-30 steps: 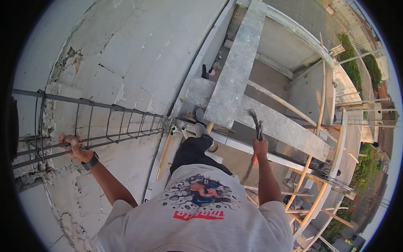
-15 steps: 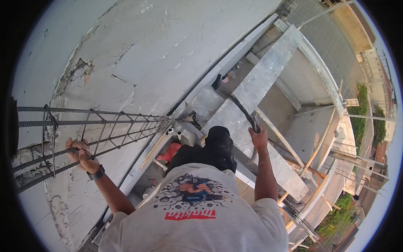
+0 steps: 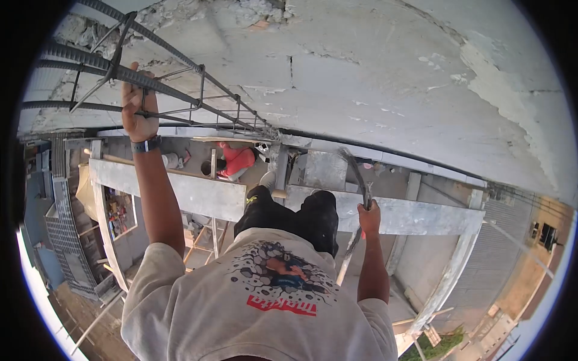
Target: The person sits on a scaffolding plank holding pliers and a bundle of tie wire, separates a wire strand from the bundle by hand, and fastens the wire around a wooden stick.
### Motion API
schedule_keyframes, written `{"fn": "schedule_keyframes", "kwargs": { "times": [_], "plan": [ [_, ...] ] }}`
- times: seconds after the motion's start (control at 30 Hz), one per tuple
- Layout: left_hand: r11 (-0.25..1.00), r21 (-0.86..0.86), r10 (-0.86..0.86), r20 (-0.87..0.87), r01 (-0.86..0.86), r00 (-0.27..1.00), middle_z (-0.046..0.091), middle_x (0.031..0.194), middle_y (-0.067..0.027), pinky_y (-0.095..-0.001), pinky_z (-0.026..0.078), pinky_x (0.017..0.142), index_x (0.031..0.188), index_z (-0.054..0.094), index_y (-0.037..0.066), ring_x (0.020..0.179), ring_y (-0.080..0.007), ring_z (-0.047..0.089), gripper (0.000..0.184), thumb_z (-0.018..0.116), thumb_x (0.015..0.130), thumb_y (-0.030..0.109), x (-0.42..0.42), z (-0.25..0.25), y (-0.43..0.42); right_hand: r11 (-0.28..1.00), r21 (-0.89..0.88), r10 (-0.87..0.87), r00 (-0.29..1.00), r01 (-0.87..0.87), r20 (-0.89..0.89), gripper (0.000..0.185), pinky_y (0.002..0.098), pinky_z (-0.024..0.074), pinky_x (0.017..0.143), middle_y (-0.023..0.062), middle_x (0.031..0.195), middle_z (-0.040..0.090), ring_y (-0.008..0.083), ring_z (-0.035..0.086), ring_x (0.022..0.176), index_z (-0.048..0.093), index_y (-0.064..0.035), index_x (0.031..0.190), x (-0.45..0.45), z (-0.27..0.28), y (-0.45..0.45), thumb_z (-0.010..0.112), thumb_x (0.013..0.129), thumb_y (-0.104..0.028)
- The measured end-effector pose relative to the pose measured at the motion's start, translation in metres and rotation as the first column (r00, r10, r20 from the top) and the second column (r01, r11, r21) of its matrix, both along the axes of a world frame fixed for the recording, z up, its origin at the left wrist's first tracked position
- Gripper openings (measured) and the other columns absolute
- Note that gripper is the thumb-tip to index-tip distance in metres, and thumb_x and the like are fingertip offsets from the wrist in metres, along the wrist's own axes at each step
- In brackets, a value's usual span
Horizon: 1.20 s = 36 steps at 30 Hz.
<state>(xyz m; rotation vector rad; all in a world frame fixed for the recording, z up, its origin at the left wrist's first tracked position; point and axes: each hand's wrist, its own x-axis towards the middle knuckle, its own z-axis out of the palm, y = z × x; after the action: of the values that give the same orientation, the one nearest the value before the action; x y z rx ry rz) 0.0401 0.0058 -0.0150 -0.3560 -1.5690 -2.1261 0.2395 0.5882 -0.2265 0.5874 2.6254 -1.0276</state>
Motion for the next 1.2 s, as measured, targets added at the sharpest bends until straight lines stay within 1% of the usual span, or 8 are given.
{"fn": "schedule_keyframes", "kwargs": {
  "times": [0.33, 0.43, 0.73, 0.83, 0.87, 0.97, 1.07, 1.2],
  "plan": [
    [0.988, 0.154, 0.027, -0.053, -0.018, 0.998, 0.055, 0.124, -0.0204, -0.0420, 0.032, 0.105, 0.122, 0.051, -0.007, 0.119, -0.0312, 0.050, 0.054, 0.051, 0.076, 0.022, -0.013, -0.031, -0.050, 0.838, 0.060, 0.543, 0.840, -0.542, 0.003, 0.043, 0.0492, 0.0491, 0.074, 0.0288, 0.092, 0.064, 0.0457, 0.062, 0.088, 0.056, 0.0051, 0.108, -0.080, -0.038, 0.031, 0.066, 0.079, -0.025],
    [0.973, 0.185, 0.141, 0.016, -0.142, 0.990, 0.053, 0.082, -0.0012, -0.0366, 0.044, 0.085, 0.117, 0.053, 0.001, 0.082, -0.0185, 0.052, 0.048, 0.062, 0.075, 0.022, -0.011, -0.008, -0.018, 0.741, 0.033, 0.666, 0.739, -0.671, 0.101, 0.043, 0.0487, 0.0492, 0.074, 0.0287, 0.093, 0.064, 0.0451, 0.062, 0.088, 0.056, 0.0039, 0.109, -0.105, -0.046, 0.025, 0.066, 0.079, -0.025],
    [0.994, 0.092, 0.077, -0.109, -0.067, 0.991, 0.063, 0.112, -0.0093, -0.0327, 0.045, 0.091, 0.128, 0.049, 0.001, 0.100, -0.0184, 0.059, 0.063, 0.061, 0.085, 0.046, -0.013, -0.022, -0.038, 0.579, -0.085, 0.814, 0.581, -0.811, 0.009, 0.024, 0.0450, 0.0458, 0.063, 0.0218, 0.071, 0.058, 0.0389, 0.058, 0.067, 0.054, 0.0008, 0.084, -0.125, -0.070, -0.058, 0.064, 0.076, -0.019],
    [0.991, 0.006, 0.133, -0.018, -0.133, 0.991, 0.063, 0.116, -0.0090, -0.0306, 0.045, 0.090, 0.135, 0.043, 0.003, 0.101, -0.0169, 0.059, 0.065, 0.062, 0.085, 0.040, -0.014, -0.017, -0.026, 0.483, -0.077, 0.876, 0.482, -0.872, 0.036, 0.022, 0.0459, 0.0458, 0.061, 0.0203, 0.066, 0.058, 0.0404, 0.059, 0.063, 0.053, 0.0001, 0.082, -0.122, -0.085, -0.097, 0.064, 0.075, -0.018],
    [0.941, -0.020, 0.334, -0.104, -0.338, 0.937, 0.068, 0.104, -0.0156, -0.0345, 0.049, 0.085, 0.114, 0.059, -0.005, 0.098, -0.0204, 0.064, 0.038, 0.054, 0.082, 0.014, 0.001, -0.003, 0.003, 0.440, -0.076, 0.898, 0.440, -0.895, 0.023, 0.022, 0.0459, 0.0458, 0.061, 0.0203, 0.066, 0.058, 0.0404, 0.059, 0.063, 0.053, 0.0001, 0.082, -0.118, -0.089, -0.110, 0.064, 0.075, -0.018],
    [0.923, 0.005, 0.383, -0.123, -0.386, 0.915, 0.070, 0.099, -0.0160, -0.0330, 0.053, 0.076, 0.108, 0.064, -0.003, 0.087, -0.0201, 0.066, 0.033, 0.058, 0.083, 0.017, -0.005, -0.004, 0.021, 0.294, -0.066, 0.956, 0.294, -0.954, 0.005, 0.024, 0.0508, 0.0475, 0.066, 0.0228, 0.074, 0.063, 0.0444, 0.062, 0.076, 0.055, -0.0021, 0.086, -0.113, -0.101, -0.153, 0.065, 0.074, -0.019],
    [0.856, -0.074, 0.509, -0.057, -0.512, 0.859, 0.070, 0.089, -0.0134, -0.0329, 0.053, 0.077, 0.108, 0.062, -0.007, 0.085, -0.0222, 0.067, 0.046, 0.068, 0.078, 0.028, 0.007, 0.003, 0.043, 0.205, 0.012, 0.977, 0.205, -0.979, 0.059, 0.023, 0.0510, 0.0476, 0.067, 0.0224, 0.074, 0.063, 0.0445, 0.062, 0.076, 0.055, -0.0030, 0.088, -0.106, -0.113, -0.201, 0.065, 0.073, -0.017],
    [0.671, 0.015, 0.696, -0.358, -0.741, 0.623, 0.059, 0.116, -0.0251, -0.0408, 0.047, 0.092, 0.120, 0.055, -0.007, 0.106, -0.0349, 0.059, 0.080, 0.077, 0.070, 0.052, 0.023, -0.062, 0.058, 0.220, 0.120, 0.972, 0.208, -0.968, -0.108, 0.022, 0.0511, 0.0467, 0.065, 0.0215, 0.075, 0.063, 0.0445, 0.062, 0.075, 0.054, -0.0034, 0.087, -0.106, -0.147, -0.270, 0.065, 0.073, -0.015]
  ]
}}
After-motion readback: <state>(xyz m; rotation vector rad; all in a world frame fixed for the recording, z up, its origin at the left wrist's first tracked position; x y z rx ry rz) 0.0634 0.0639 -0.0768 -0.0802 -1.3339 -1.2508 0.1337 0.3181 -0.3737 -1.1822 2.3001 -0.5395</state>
